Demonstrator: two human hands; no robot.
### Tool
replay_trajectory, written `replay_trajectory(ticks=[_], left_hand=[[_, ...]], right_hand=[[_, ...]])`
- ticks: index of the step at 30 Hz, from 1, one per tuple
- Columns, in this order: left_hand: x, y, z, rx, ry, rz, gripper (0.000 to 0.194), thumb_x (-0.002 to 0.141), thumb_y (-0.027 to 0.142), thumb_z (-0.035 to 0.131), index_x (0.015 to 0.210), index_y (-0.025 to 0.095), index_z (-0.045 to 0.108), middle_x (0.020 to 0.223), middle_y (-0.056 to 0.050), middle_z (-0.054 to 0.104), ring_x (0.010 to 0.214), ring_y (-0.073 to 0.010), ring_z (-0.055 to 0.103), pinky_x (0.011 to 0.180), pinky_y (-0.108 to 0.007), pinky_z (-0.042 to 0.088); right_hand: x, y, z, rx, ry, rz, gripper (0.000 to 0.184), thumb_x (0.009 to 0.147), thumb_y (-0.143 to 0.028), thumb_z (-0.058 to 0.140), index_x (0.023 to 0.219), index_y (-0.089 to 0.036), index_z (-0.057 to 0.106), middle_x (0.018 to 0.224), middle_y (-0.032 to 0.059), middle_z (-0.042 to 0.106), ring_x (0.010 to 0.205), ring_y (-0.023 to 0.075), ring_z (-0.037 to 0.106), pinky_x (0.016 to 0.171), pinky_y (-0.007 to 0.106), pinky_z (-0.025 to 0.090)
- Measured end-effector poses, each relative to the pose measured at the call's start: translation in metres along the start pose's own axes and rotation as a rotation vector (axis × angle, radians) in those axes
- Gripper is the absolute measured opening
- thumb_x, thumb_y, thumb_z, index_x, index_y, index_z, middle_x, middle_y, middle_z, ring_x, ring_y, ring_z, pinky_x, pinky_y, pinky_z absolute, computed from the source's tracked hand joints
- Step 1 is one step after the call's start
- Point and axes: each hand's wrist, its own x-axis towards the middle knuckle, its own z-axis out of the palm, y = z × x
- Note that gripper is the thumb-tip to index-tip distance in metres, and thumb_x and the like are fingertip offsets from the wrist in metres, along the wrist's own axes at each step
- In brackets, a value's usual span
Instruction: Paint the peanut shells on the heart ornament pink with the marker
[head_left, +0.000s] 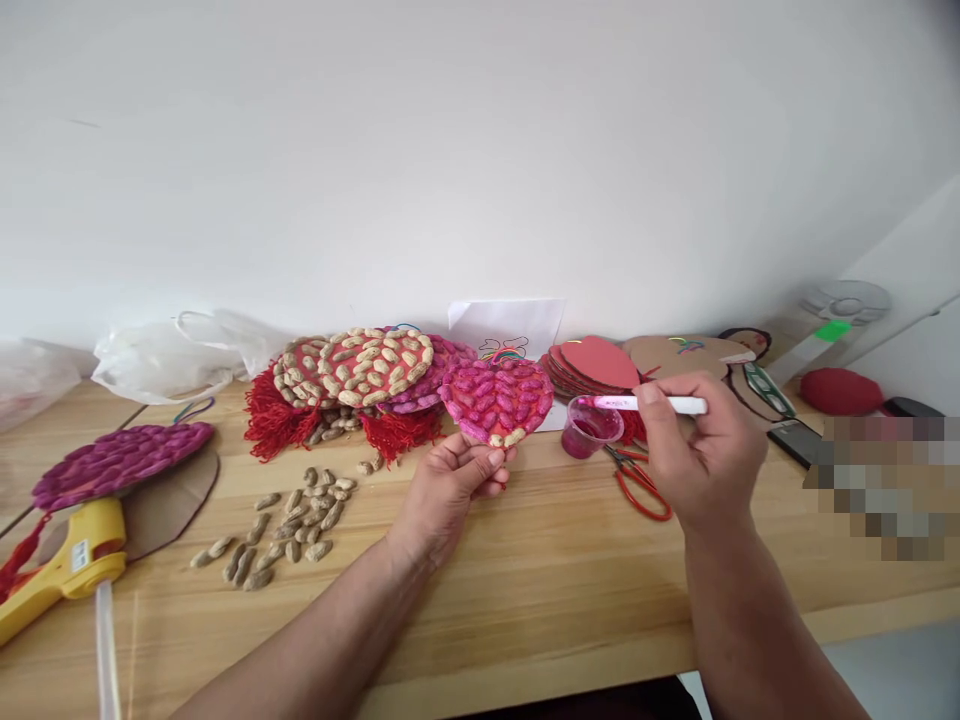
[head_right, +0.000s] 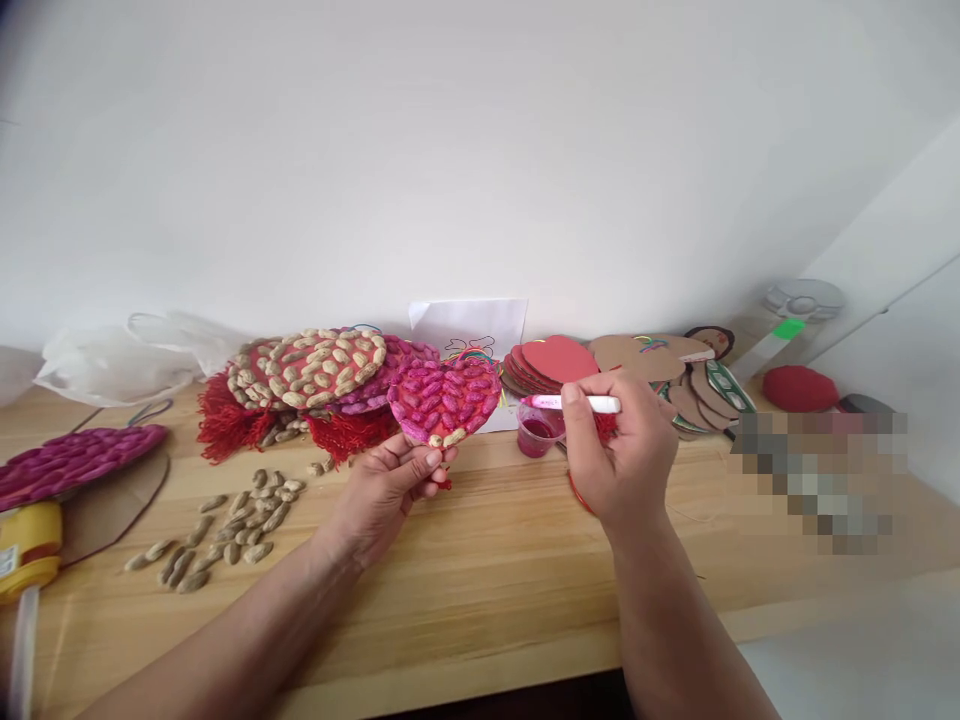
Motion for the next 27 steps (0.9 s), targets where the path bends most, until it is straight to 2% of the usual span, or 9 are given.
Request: replay_trajectory(ticks=[2, 4, 8, 12, 20, 27], left_hand=[[0.000, 0.000, 0.000, 0.011, 0.011, 0.013, 0.038, 0.060, 0.029, 0.096, 0.085, 0.011, 0.074, 0.084, -0.007, 0.077, 0.061, -0.0082, 0.065, 0.054, -0.016, 0.051], [0.000, -0.001, 0.000, 0.020, 0.019, 0.033, 0.038, 0.060, 0.029, 0.096, 0.086, 0.012, 0.074, 0.083, -0.007, 0.077, 0.061, -0.0084, 0.065, 0.056, -0.017, 0.051], [0.000, -0.001, 0.001, 0.037, 0.028, 0.077, 0.039, 0.059, 0.030, 0.096, 0.086, 0.012, 0.074, 0.078, -0.006, 0.075, 0.062, -0.0095, 0.065, 0.057, -0.018, 0.051], [0.000, 0.000, 0.002, 0.044, 0.033, 0.086, 0.039, 0.059, 0.031, 0.096, 0.084, 0.012, 0.073, 0.072, -0.003, 0.073, 0.061, -0.0100, 0.065, 0.057, -0.019, 0.050], [-0.003, 0.001, 0.003, 0.038, 0.017, 0.101, 0.036, 0.062, 0.029, 0.094, 0.086, 0.013, 0.074, 0.072, -0.003, 0.072, 0.063, -0.0099, 0.064, 0.059, -0.019, 0.051], [-0.003, 0.001, 0.003, 0.003, 0.041, 0.076, 0.036, 0.061, 0.028, 0.095, 0.085, 0.012, 0.074, 0.082, -0.007, 0.077, 0.064, -0.0105, 0.066, 0.061, -0.020, 0.052]], right_hand=[[-0.006, -0.009, 0.000, 0.165, -0.050, -0.025, 0.007, 0.091, -0.027, 0.065, 0.087, -0.022, 0.066, 0.079, 0.0034, 0.067, 0.071, 0.0183, 0.059, 0.069, 0.035, 0.045], [-0.012, -0.018, 0.001, 0.256, -0.155, -0.107, 0.003, 0.091, -0.023, 0.063, 0.090, -0.023, 0.067, 0.083, 0.0044, 0.067, 0.078, 0.0206, 0.062, 0.074, 0.038, 0.047], [-0.020, -0.027, 0.005, 0.289, -0.283, -0.274, 0.011, 0.088, -0.017, 0.064, 0.095, -0.024, 0.067, 0.080, 0.0029, 0.068, 0.084, 0.0235, 0.062, 0.083, 0.045, 0.047], [-0.022, -0.028, 0.005, 0.295, -0.315, -0.293, 0.015, 0.087, -0.014, 0.063, 0.098, -0.024, 0.065, 0.081, 0.0026, 0.069, 0.086, 0.0237, 0.061, 0.082, 0.044, 0.046], [-0.021, -0.029, 0.009, 0.269, -0.342, -0.320, 0.012, 0.088, -0.015, 0.064, 0.097, -0.023, 0.065, 0.080, 0.0013, 0.068, 0.087, 0.0220, 0.059, 0.083, 0.043, 0.043], [-0.019, -0.023, 0.010, 0.255, -0.300, -0.272, 0.012, 0.088, -0.015, 0.064, 0.096, -0.024, 0.066, 0.083, 0.0028, 0.067, 0.087, 0.0225, 0.060, 0.083, 0.043, 0.044]])
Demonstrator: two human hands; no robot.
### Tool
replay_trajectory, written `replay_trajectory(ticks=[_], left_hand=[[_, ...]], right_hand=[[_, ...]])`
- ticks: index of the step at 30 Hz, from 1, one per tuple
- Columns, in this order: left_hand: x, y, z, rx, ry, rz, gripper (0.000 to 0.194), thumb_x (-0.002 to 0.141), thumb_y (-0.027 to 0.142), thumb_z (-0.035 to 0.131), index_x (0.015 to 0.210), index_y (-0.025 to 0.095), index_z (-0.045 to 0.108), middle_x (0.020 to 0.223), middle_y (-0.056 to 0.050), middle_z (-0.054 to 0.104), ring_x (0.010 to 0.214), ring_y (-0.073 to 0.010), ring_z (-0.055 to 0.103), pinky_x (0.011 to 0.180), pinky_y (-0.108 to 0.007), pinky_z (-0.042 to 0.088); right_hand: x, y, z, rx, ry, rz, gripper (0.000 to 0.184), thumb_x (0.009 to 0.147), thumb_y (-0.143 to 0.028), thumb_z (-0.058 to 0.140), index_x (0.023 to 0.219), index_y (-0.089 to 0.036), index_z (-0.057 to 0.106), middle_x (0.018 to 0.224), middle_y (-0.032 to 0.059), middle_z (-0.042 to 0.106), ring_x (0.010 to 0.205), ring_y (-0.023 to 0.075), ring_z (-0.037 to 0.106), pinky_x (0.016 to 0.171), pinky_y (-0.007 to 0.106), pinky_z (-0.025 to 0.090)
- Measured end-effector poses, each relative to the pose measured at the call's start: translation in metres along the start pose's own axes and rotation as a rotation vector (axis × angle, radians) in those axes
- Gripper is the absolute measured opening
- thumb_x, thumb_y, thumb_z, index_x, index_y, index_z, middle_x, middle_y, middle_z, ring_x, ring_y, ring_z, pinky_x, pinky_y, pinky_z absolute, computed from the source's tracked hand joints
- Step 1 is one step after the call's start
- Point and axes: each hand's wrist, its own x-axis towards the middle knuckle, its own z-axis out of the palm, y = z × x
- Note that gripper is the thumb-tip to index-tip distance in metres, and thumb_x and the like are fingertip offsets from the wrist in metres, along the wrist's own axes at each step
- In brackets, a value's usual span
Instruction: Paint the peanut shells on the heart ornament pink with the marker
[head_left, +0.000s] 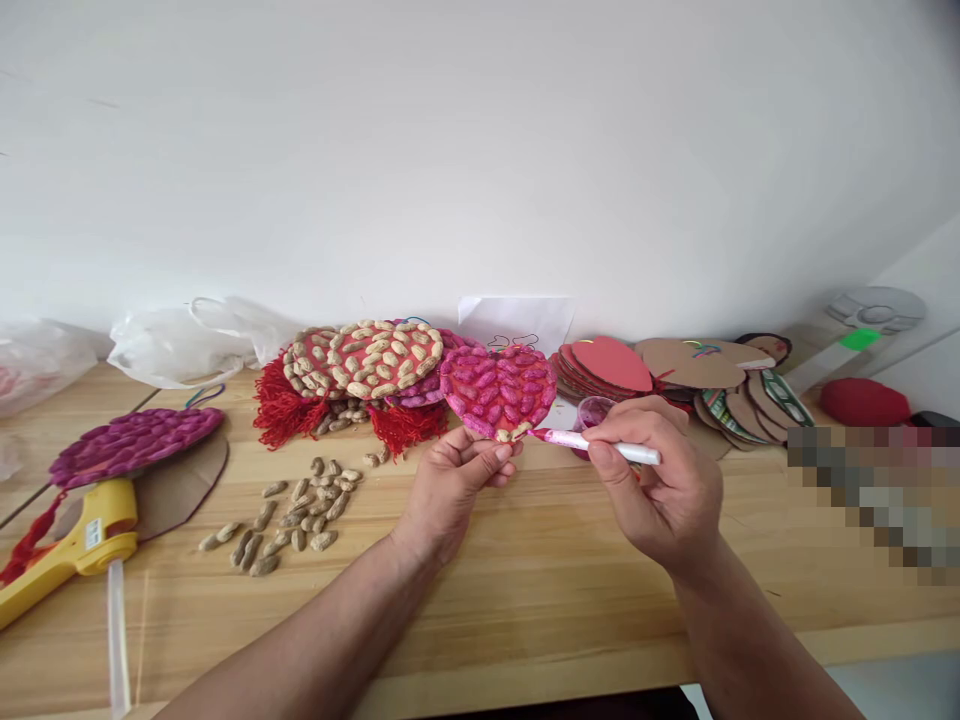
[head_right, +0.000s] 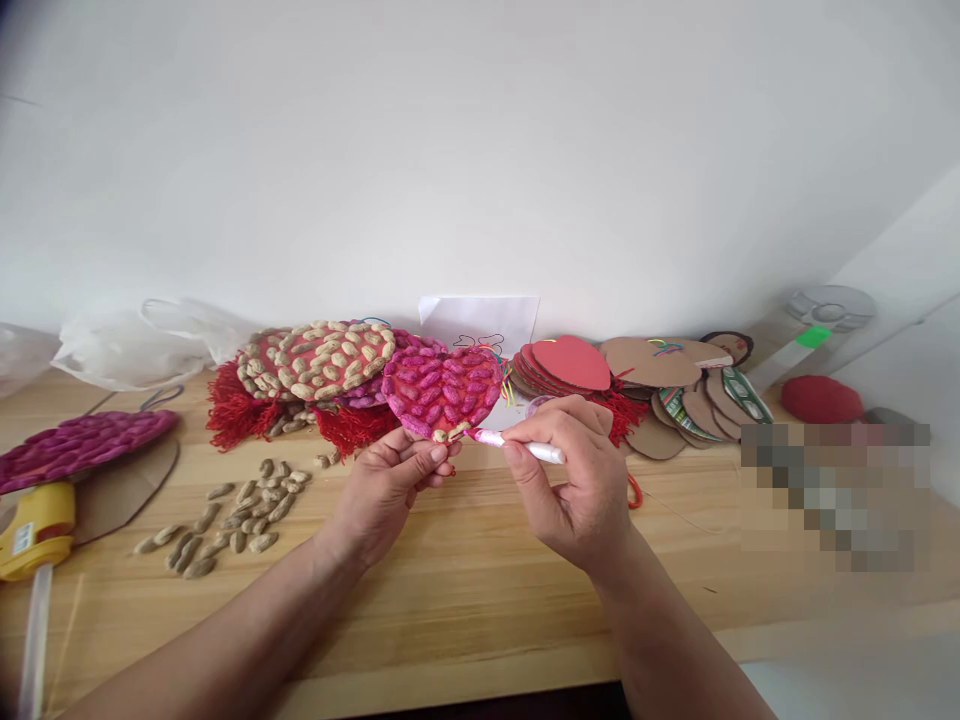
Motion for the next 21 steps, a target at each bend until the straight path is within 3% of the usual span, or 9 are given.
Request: replay_trajectory(ticks=[8, 21], left_hand=[[0.0012, 0.0000, 0.0009, -0.053, -0.003, -0.066, 0.036, 0.058, 0.025, 0.097, 0.084, 0.012, 0.075, 0.078, -0.006, 0.075, 0.062, -0.0098, 0.065, 0.056, -0.019, 0.051], [0.0023, -0.0009, 0.0018, -0.063, 0.026, -0.102, 0.041, 0.051, 0.028, 0.099, 0.078, 0.011, 0.073, 0.070, -0.002, 0.069, 0.057, -0.0080, 0.063, 0.050, -0.015, 0.047]], right_hand=[[0.0004, 0.0030, -0.0016, -0.041, 0.021, 0.030, 0.008, 0.088, -0.018, 0.065, 0.093, -0.024, 0.066, 0.083, 0.0029, 0.067, 0.086, 0.0222, 0.062, 0.082, 0.042, 0.044], [-0.0013, -0.0032, 0.0016, -0.015, -0.019, -0.036, 0.014, 0.088, -0.014, 0.064, 0.098, -0.023, 0.065, 0.081, 0.0014, 0.068, 0.086, 0.0217, 0.060, 0.083, 0.043, 0.042]])
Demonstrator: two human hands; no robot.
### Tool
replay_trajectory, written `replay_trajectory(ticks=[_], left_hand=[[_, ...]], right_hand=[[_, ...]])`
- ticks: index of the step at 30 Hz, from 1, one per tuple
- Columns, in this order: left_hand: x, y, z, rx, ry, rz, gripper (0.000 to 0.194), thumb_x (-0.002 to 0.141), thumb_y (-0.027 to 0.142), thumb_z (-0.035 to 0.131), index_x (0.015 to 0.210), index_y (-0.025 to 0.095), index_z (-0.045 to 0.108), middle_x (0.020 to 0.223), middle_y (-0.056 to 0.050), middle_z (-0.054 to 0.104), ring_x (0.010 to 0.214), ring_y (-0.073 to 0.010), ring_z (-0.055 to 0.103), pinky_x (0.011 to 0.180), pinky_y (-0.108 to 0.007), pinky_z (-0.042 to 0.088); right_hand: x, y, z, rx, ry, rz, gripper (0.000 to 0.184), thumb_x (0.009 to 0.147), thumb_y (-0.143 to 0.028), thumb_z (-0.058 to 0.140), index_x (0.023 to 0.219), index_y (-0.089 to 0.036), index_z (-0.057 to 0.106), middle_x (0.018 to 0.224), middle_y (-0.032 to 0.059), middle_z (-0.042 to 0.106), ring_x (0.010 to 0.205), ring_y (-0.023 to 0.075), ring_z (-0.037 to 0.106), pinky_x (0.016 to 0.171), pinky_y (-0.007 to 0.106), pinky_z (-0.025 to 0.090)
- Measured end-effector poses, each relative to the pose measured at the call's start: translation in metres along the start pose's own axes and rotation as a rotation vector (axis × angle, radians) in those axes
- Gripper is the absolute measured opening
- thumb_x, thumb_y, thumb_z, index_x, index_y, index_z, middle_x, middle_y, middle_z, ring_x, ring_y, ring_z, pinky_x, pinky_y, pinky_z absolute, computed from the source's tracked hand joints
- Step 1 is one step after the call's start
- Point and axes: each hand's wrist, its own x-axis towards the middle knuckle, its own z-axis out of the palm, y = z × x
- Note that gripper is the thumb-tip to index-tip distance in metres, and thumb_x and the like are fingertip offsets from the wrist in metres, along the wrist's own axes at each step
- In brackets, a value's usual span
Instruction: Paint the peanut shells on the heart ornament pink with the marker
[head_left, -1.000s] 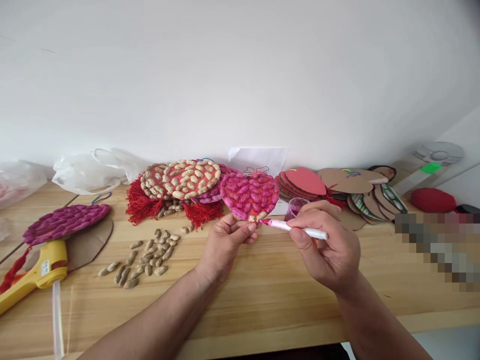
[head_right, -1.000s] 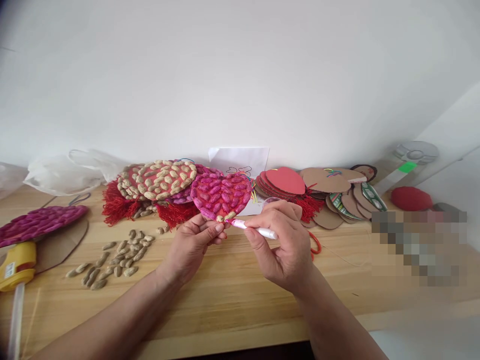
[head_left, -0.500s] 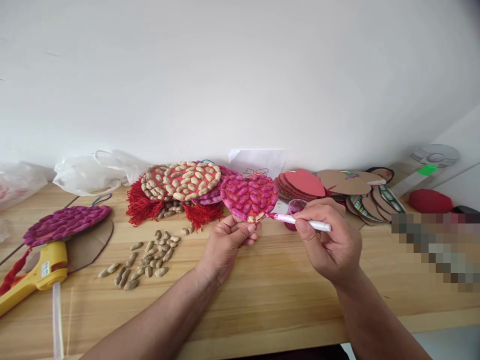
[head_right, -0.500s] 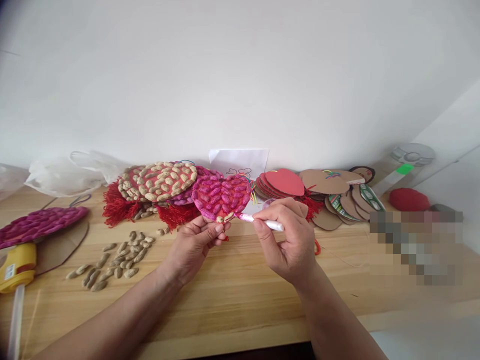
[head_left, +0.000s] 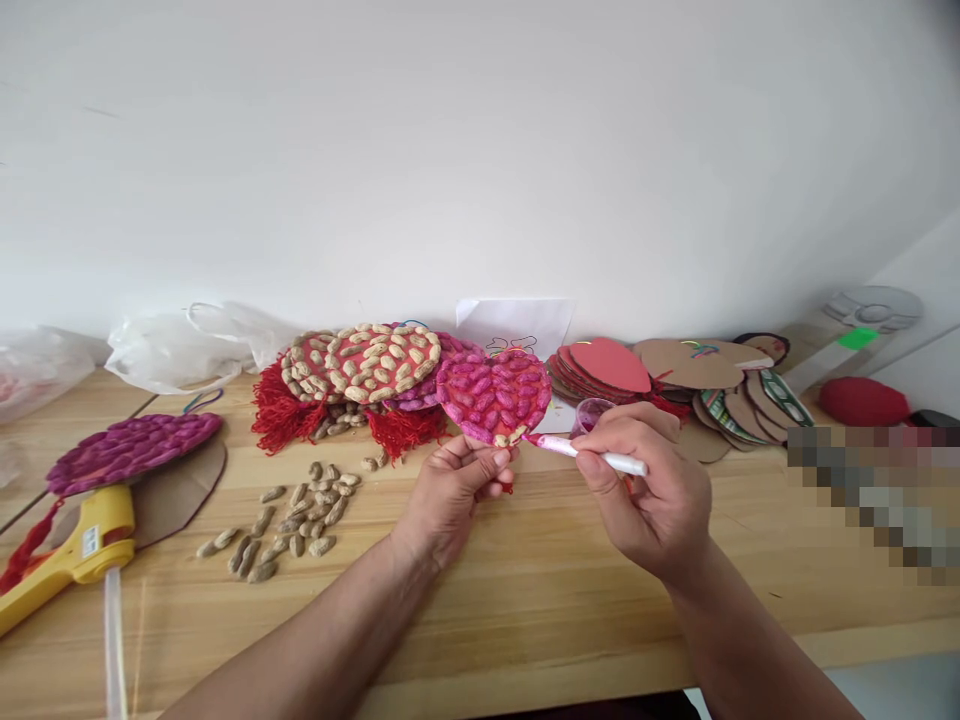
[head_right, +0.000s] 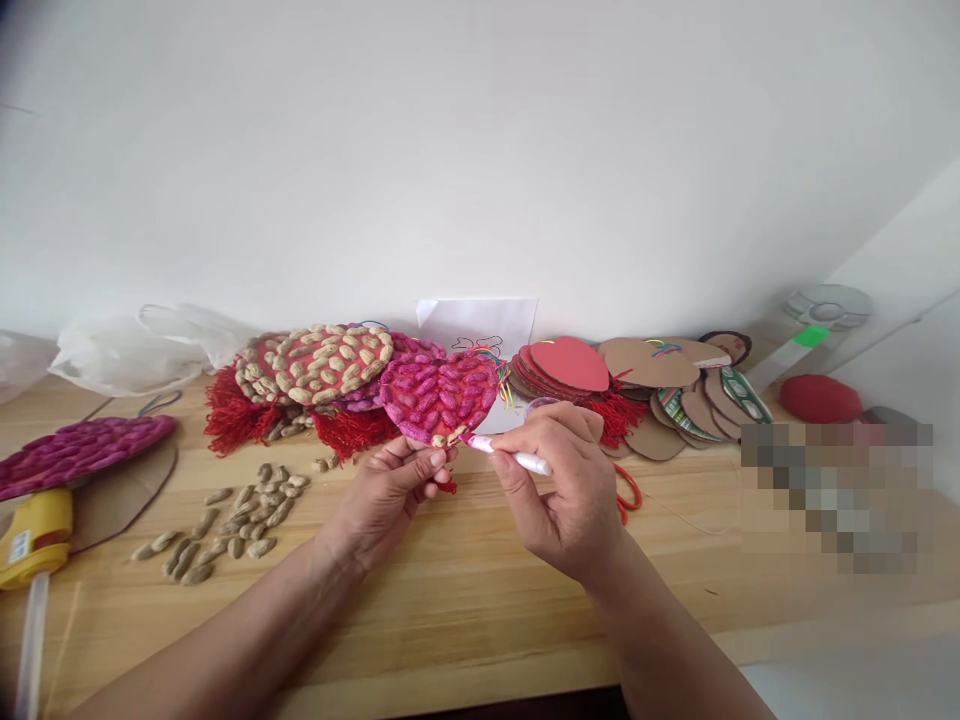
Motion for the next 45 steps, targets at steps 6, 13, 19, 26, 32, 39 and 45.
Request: replay_trajectory(ticks=[6, 13, 19, 26, 32, 39, 45], left_hand=[[0.0001, -0.0005, -0.0011, 0.027, -0.006, 0.012, 0.037, 0.054, 0.027, 0.098, 0.076, 0.012, 0.072, 0.067, -0.002, 0.068, 0.057, -0.0085, 0.063, 0.050, -0.015, 0.046], [0.0004, -0.0009, -0.0026, 0.018, -0.015, 0.015, 0.036, 0.055, 0.028, 0.097, 0.074, 0.012, 0.070, 0.066, -0.002, 0.068, 0.059, -0.0088, 0.063, 0.053, -0.016, 0.047], [-0.0017, 0.0008, 0.0003, 0.029, -0.009, 0.042, 0.036, 0.055, 0.028, 0.097, 0.075, 0.011, 0.071, 0.067, -0.002, 0.069, 0.058, -0.0091, 0.063, 0.053, -0.017, 0.047], [-0.0011, -0.0004, -0.0001, 0.007, 0.002, 0.042, 0.036, 0.055, 0.026, 0.097, 0.073, 0.011, 0.070, 0.068, -0.002, 0.069, 0.058, -0.0093, 0.064, 0.054, -0.017, 0.048], [-0.0015, 0.0003, 0.0001, -0.008, 0.000, 0.048, 0.037, 0.055, 0.026, 0.097, 0.074, 0.010, 0.071, 0.068, -0.002, 0.070, 0.058, -0.0090, 0.065, 0.053, -0.016, 0.049], [-0.0012, -0.0002, 0.0004, -0.032, -0.010, 0.036, 0.037, 0.055, 0.025, 0.098, 0.075, 0.010, 0.071, 0.069, -0.003, 0.071, 0.059, -0.0100, 0.066, 0.054, -0.016, 0.051], [-0.0002, -0.0017, -0.0005, -0.062, -0.022, 0.044, 0.034, 0.055, 0.024, 0.098, 0.074, 0.010, 0.073, 0.068, -0.002, 0.070, 0.059, -0.0094, 0.066, 0.053, -0.015, 0.051]], right_hand=[[-0.0003, 0.0006, 0.0002, -0.004, -0.001, 0.022, 0.011, 0.089, -0.017, 0.063, 0.096, -0.024, 0.065, 0.082, 0.0020, 0.067, 0.087, 0.0223, 0.061, 0.083, 0.042, 0.043], [-0.0002, 0.0026, -0.0018, 0.007, 0.026, 0.039, 0.010, 0.088, -0.016, 0.064, 0.095, -0.023, 0.065, 0.083, 0.0028, 0.067, 0.087, 0.0225, 0.060, 0.082, 0.043, 0.044], [0.0014, -0.0055, 0.0020, 0.041, -0.028, -0.038, 0.012, 0.087, -0.013, 0.064, 0.095, -0.022, 0.064, 0.078, 0.0007, 0.067, 0.084, 0.0203, 0.059, 0.082, 0.042, 0.042], [0.0012, -0.0016, 0.0012, -0.022, 0.018, -0.042, 0.014, 0.087, -0.012, 0.064, 0.097, -0.021, 0.065, 0.080, 0.0010, 0.069, 0.087, 0.0212, 0.059, 0.084, 0.042, 0.042], [0.0024, -0.0038, 0.0028, 0.001, -0.008, -0.090, 0.013, 0.086, -0.010, 0.064, 0.094, -0.020, 0.064, 0.079, 0.0004, 0.070, 0.082, 0.0197, 0.060, 0.083, 0.042, 0.041], [0.0011, -0.0040, 0.0021, -0.005, 0.001, -0.085, 0.012, 0.087, -0.011, 0.064, 0.094, -0.021, 0.063, 0.078, 0.0011, 0.069, 0.084, 0.0212, 0.060, 0.083, 0.043, 0.041], [0.0009, -0.0046, 0.0024, -0.015, 0.006, -0.082, 0.013, 0.086, -0.011, 0.064, 0.094, -0.021, 0.063, 0.078, 0.0013, 0.070, 0.084, 0.0216, 0.060, 0.082, 0.043, 0.041]])
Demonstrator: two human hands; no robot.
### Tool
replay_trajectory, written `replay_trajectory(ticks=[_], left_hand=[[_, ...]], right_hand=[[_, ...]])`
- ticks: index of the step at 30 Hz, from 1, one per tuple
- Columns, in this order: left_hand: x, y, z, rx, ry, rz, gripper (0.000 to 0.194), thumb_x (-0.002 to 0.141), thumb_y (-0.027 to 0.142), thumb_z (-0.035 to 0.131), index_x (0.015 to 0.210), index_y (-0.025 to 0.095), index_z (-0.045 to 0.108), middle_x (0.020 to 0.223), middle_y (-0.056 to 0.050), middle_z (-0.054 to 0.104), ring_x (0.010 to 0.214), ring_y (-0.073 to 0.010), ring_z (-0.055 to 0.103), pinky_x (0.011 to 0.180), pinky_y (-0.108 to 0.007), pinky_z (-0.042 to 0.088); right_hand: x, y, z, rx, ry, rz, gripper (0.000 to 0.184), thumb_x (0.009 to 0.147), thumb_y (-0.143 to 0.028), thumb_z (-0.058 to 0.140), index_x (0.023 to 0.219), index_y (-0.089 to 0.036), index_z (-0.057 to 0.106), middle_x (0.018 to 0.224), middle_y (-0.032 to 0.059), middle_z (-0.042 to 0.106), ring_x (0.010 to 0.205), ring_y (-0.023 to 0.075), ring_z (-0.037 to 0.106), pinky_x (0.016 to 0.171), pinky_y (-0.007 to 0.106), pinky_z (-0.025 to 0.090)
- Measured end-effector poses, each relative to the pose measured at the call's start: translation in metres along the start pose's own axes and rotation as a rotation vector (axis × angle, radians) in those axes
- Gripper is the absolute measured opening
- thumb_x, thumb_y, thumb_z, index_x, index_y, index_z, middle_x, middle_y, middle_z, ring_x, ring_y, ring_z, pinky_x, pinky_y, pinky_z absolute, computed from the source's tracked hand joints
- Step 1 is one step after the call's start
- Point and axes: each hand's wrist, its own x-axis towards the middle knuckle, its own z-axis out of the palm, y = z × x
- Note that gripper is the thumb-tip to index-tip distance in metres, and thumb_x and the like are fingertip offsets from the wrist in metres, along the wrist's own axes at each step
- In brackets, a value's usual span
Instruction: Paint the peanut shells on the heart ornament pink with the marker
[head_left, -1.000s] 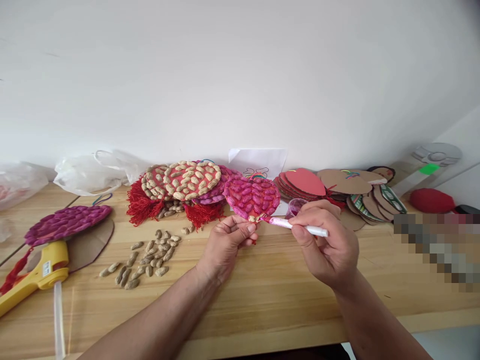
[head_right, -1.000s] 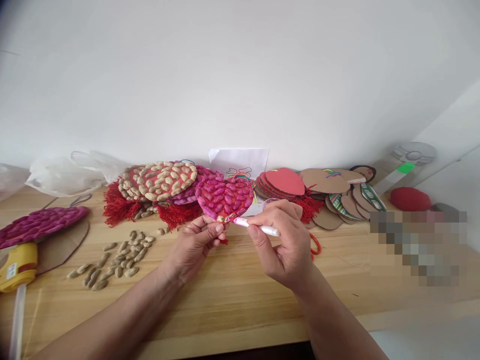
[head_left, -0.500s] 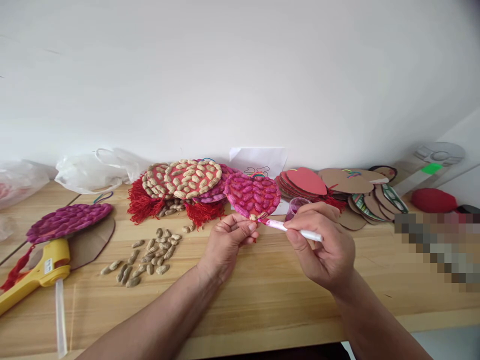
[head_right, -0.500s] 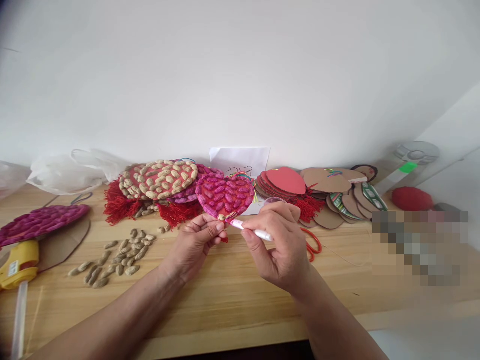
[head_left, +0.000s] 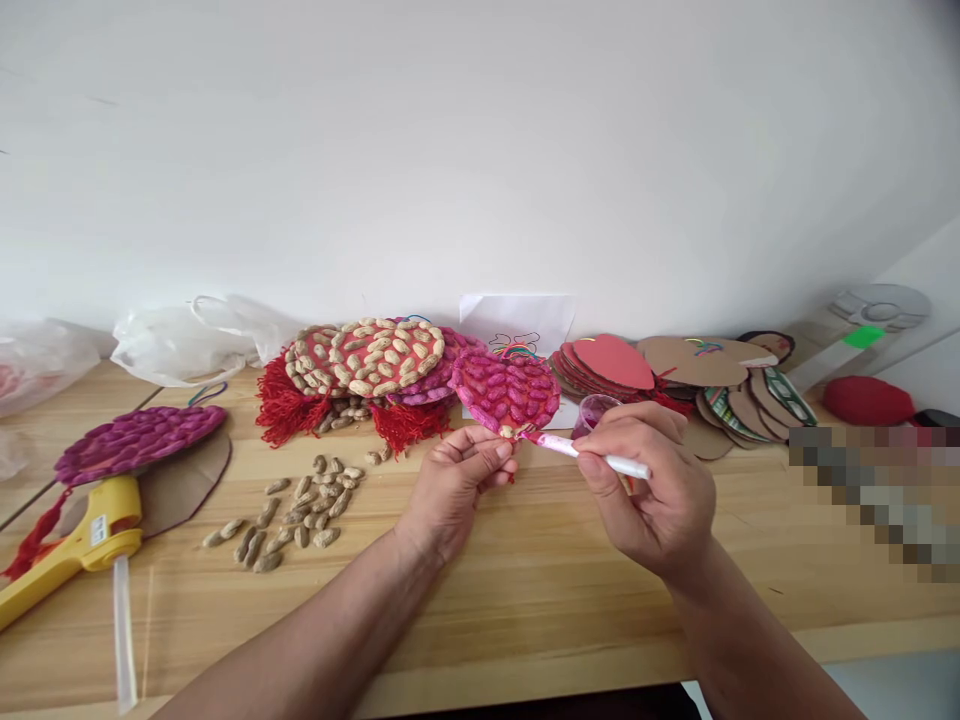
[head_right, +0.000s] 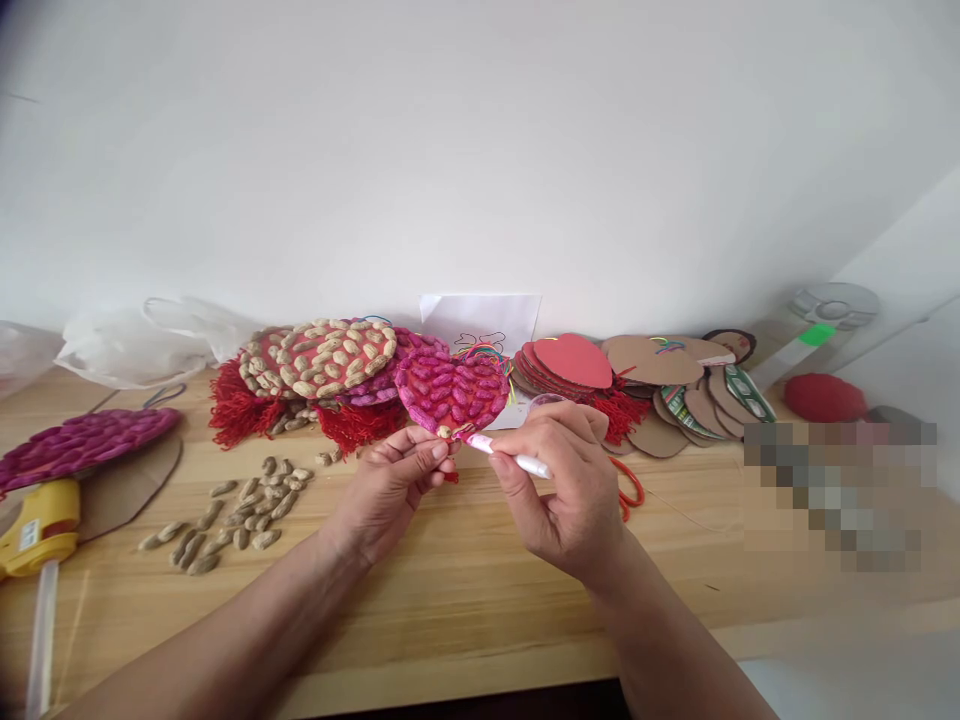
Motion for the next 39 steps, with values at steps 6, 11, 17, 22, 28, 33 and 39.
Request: replay_trajectory(ticks=[6, 11, 17, 22, 28, 33, 39], left_hand=[[0.0002, 0.0019, 0.0006, -0.027, -0.006, -0.011, 0.034, 0.054, 0.023, 0.098, 0.074, 0.010, 0.074, 0.069, -0.002, 0.070, 0.060, -0.0088, 0.065, 0.054, -0.015, 0.052], [-0.0002, 0.0035, 0.0019, -0.043, 0.011, -0.011, 0.034, 0.053, 0.022, 0.098, 0.073, 0.011, 0.074, 0.069, -0.001, 0.069, 0.060, -0.0091, 0.066, 0.054, -0.016, 0.052], [-0.0007, 0.0036, 0.0024, -0.035, 0.007, -0.021, 0.035, 0.053, 0.023, 0.099, 0.074, 0.010, 0.074, 0.069, -0.002, 0.070, 0.060, -0.0092, 0.065, 0.055, -0.016, 0.052], [-0.0014, 0.0037, 0.0021, -0.042, 0.016, -0.018, 0.035, 0.053, 0.023, 0.099, 0.074, 0.011, 0.074, 0.070, -0.002, 0.070, 0.060, -0.0092, 0.066, 0.055, -0.016, 0.052], [-0.0008, 0.0042, 0.0025, -0.038, 0.008, -0.022, 0.035, 0.052, 0.023, 0.099, 0.073, 0.011, 0.073, 0.068, -0.001, 0.069, 0.060, -0.0090, 0.065, 0.055, -0.016, 0.051], [-0.0007, 0.0037, 0.0011, -0.022, 0.010, -0.017, 0.032, 0.057, 0.022, 0.097, 0.075, 0.011, 0.073, 0.070, -0.001, 0.069, 0.061, -0.0084, 0.065, 0.056, -0.015, 0.051], [-0.0001, 0.0035, -0.0002, -0.034, -0.002, -0.032, 0.033, 0.057, 0.021, 0.097, 0.076, 0.010, 0.072, 0.073, -0.003, 0.071, 0.062, -0.0086, 0.065, 0.056, -0.015, 0.051]], right_hand=[[0.0007, 0.0009, -0.0001, 0.027, -0.011, -0.008, 0.012, 0.086, -0.011, 0.064, 0.093, -0.021, 0.063, 0.076, 0.0010, 0.068, 0.082, 0.0213, 0.061, 0.082, 0.043, 0.042], [-0.0005, 0.0034, -0.0015, -0.004, -0.004, 0.000, 0.014, 0.086, -0.010, 0.064, 0.095, -0.021, 0.063, 0.080, 0.0019, 0.070, 0.086, 0.0219, 0.060, 0.082, 0.044, 0.043], [0.0007, 0.0011, 0.0005, 0.021, -0.008, -0.019, 0.012, 0.086, -0.011, 0.065, 0.094, -0.020, 0.063, 0.077, 0.0010, 0.069, 0.082, 0.0204, 0.060, 0.081, 0.043, 0.041], [0.0018, 0.0010, 0.0002, 0.006, -0.007, -0.005, 0.012, 0.086, -0.011, 0.064, 0.093, -0.020, 0.064, 0.077, 0.0014, 0.068, 0.083, 0.0206, 0.060, 0.081, 0.043, 0.041], [0.0011, 0.0010, 0.0000, 0.029, -0.007, -0.003, 0.011, 0.086, -0.012, 0.064, 0.093, -0.021, 0.063, 0.076, 0.0013, 0.068, 0.083, 0.0210, 0.060, 0.081, 0.043, 0.042], [0.0006, 0.0059, 0.0017, 0.003, 0.003, 0.013, 0.013, 0.086, -0.012, 0.064, 0.095, -0.022, 0.064, 0.080, 0.0016, 0.070, 0.085, 0.0220, 0.060, 0.082, 0.044, 0.042], [-0.0009, 0.0068, -0.0013, 0.063, 0.015, 0.056, 0.012, 0.088, -0.014, 0.063, 0.095, -0.023, 0.064, 0.080, 0.0020, 0.068, 0.085, 0.0222, 0.060, 0.081, 0.043, 0.044]])
